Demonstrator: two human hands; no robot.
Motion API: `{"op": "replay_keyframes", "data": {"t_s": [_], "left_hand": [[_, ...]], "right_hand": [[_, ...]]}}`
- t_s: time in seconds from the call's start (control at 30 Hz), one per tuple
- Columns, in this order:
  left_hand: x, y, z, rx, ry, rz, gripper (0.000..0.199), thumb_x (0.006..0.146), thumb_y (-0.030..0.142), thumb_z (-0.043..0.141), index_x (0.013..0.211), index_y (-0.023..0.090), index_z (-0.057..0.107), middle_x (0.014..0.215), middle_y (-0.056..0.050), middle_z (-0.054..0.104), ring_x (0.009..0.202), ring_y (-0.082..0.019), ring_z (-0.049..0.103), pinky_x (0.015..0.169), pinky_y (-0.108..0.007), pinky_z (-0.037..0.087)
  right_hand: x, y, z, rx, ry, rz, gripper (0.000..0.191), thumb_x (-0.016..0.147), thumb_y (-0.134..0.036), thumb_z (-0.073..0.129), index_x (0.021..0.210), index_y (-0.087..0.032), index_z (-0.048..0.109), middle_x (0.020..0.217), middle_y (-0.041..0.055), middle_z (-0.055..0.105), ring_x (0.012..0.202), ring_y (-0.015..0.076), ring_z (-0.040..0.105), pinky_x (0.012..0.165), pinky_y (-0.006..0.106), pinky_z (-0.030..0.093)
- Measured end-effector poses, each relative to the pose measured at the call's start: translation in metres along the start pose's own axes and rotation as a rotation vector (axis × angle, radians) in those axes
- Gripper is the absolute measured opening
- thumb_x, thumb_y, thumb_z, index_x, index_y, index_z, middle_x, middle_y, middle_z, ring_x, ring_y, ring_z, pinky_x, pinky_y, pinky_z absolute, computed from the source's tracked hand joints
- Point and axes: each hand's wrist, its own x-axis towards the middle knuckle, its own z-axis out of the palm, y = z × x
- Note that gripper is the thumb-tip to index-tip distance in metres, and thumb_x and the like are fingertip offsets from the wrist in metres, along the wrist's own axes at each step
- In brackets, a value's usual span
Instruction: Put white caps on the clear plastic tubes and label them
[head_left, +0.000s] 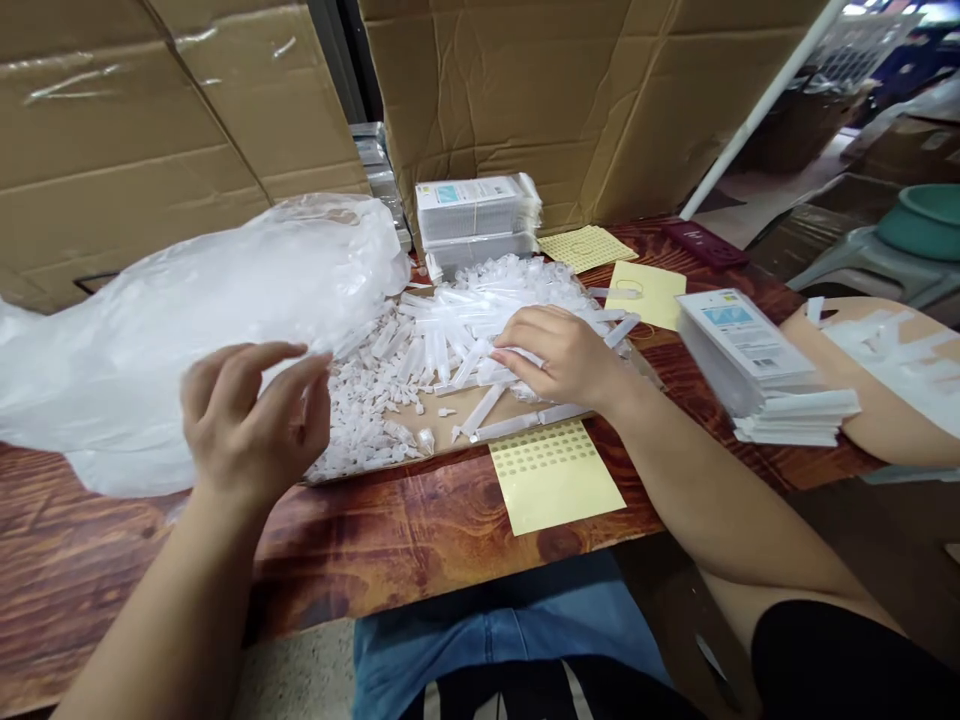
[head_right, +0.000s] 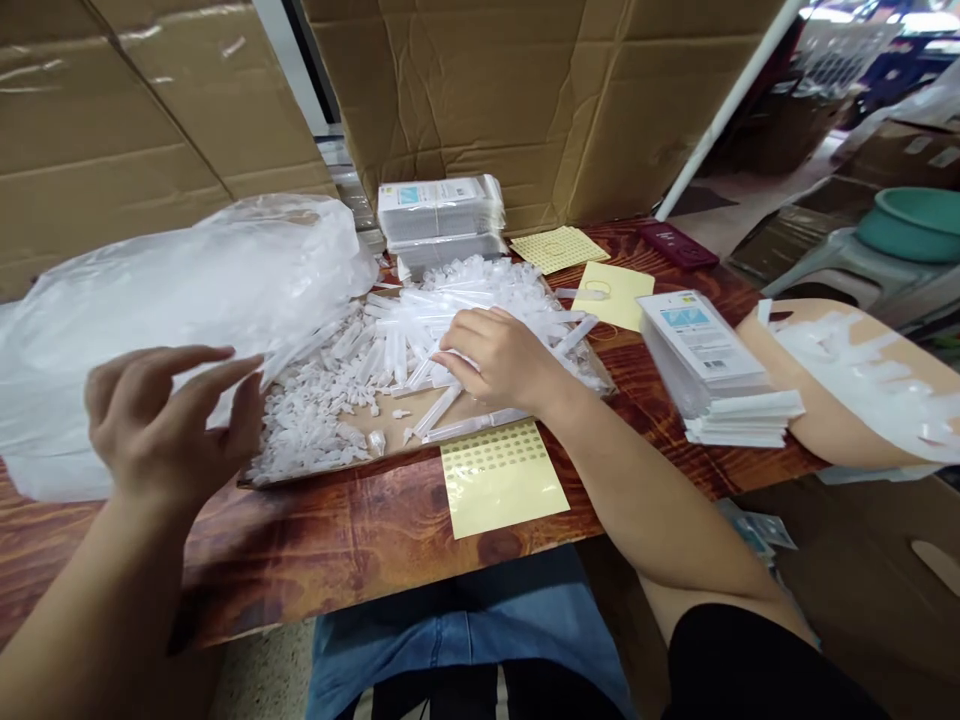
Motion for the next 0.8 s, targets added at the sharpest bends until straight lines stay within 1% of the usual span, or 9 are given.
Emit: {"op": "replay_keyframes", "data": {"t_s": [0.1,0.13,0.2,0.23,0.33,0.43,0.5,0.63,0.8], "left_hand": [[0.015,-0.002,-0.005,0.113,-0.190,-0.201,0.066,0.080,0.033,0.076,0.142,0.027,0.055,0.149,-0.017,0.053,0.139,-0.046,0.046,0.113,-0.066,0.033],[0.020,-0.005,-0.004,0.120,-0.263,-0.299,0.073,0.078,0.034,0.076,0.146,0.024,0.051,0.152,-0.019,0.049,0.141,-0.048,0.042,0.114,-0.069,0.030],[0.029,-0.014,0.001,0.142,-0.396,-0.477,0.080,0.076,0.033,0.075,0.149,0.018,0.046,0.144,-0.021,0.056,0.133,-0.048,0.050,0.109,-0.069,0.035],[0.033,-0.019,0.003,0.165,-0.474,-0.551,0.074,0.077,0.031,0.072,0.146,0.015,0.048,0.133,-0.022,0.063,0.125,-0.046,0.058,0.105,-0.066,0.040],[0.042,-0.027,0.007,0.205,-0.718,-0.701,0.033,0.085,0.020,0.057,0.116,0.012,0.063,0.105,-0.019,0.071,0.103,-0.037,0.067,0.092,-0.052,0.050],[0.047,-0.014,0.005,0.203,-0.783,-0.721,0.021,0.087,0.011,0.045,0.098,0.016,0.062,0.104,-0.017,0.070,0.098,-0.032,0.068,0.083,-0.042,0.052],[0.046,0.004,0.004,0.194,-0.792,-0.697,0.024,0.088,0.010,0.041,0.101,0.016,0.060,0.103,-0.017,0.070,0.094,-0.032,0.068,0.079,-0.041,0.051],[0.032,0.046,0.009,0.109,-0.923,-0.629,0.031,0.091,0.012,0.040,0.115,0.012,0.058,0.102,-0.017,0.070,0.090,-0.032,0.069,0.074,-0.039,0.051],[0.007,0.062,0.021,-0.053,-0.841,-0.530,0.058,0.102,0.050,0.042,0.144,0.013,0.051,0.118,-0.017,0.066,0.102,-0.031,0.067,0.089,-0.040,0.051]], "right_hand": [[0.004,-0.010,0.007,-0.047,-0.038,-0.080,0.030,0.103,-0.026,0.045,0.086,-0.019,0.068,0.088,0.0089,0.071,0.084,0.0215,0.062,0.078,0.037,0.046],[0.004,-0.013,0.009,-0.050,-0.046,-0.113,0.031,0.104,-0.025,0.044,0.085,-0.018,0.068,0.087,0.0086,0.070,0.083,0.0207,0.061,0.076,0.036,0.045],[0.002,-0.018,0.012,-0.046,-0.044,-0.183,0.031,0.104,-0.024,0.045,0.084,-0.017,0.068,0.085,0.0077,0.070,0.080,0.0193,0.060,0.073,0.034,0.043],[0.000,-0.020,0.014,-0.044,-0.038,-0.212,0.031,0.104,-0.024,0.045,0.084,-0.017,0.068,0.084,0.0072,0.069,0.079,0.0186,0.059,0.073,0.033,0.043],[-0.003,-0.023,0.019,-0.032,-0.009,-0.277,0.027,0.103,-0.022,0.048,0.085,-0.016,0.068,0.082,0.0061,0.069,0.077,0.0176,0.059,0.072,0.032,0.043],[-0.004,-0.024,0.022,-0.011,0.027,-0.322,0.026,0.103,-0.020,0.050,0.085,-0.016,0.067,0.079,0.0045,0.069,0.074,0.0167,0.058,0.068,0.032,0.042],[-0.004,-0.024,0.022,0.001,0.058,-0.339,0.024,0.102,-0.019,0.052,0.084,-0.016,0.067,0.078,0.0036,0.068,0.073,0.0158,0.058,0.066,0.031,0.042],[-0.006,-0.025,0.022,0.015,0.086,-0.347,0.022,0.101,-0.018,0.055,0.083,-0.016,0.067,0.077,0.0037,0.068,0.072,0.0154,0.058,0.065,0.032,0.041],[-0.005,-0.024,0.023,0.000,0.095,-0.344,0.022,0.101,-0.018,0.055,0.083,-0.016,0.067,0.078,0.0045,0.068,0.073,0.0161,0.058,0.067,0.032,0.041]]}}
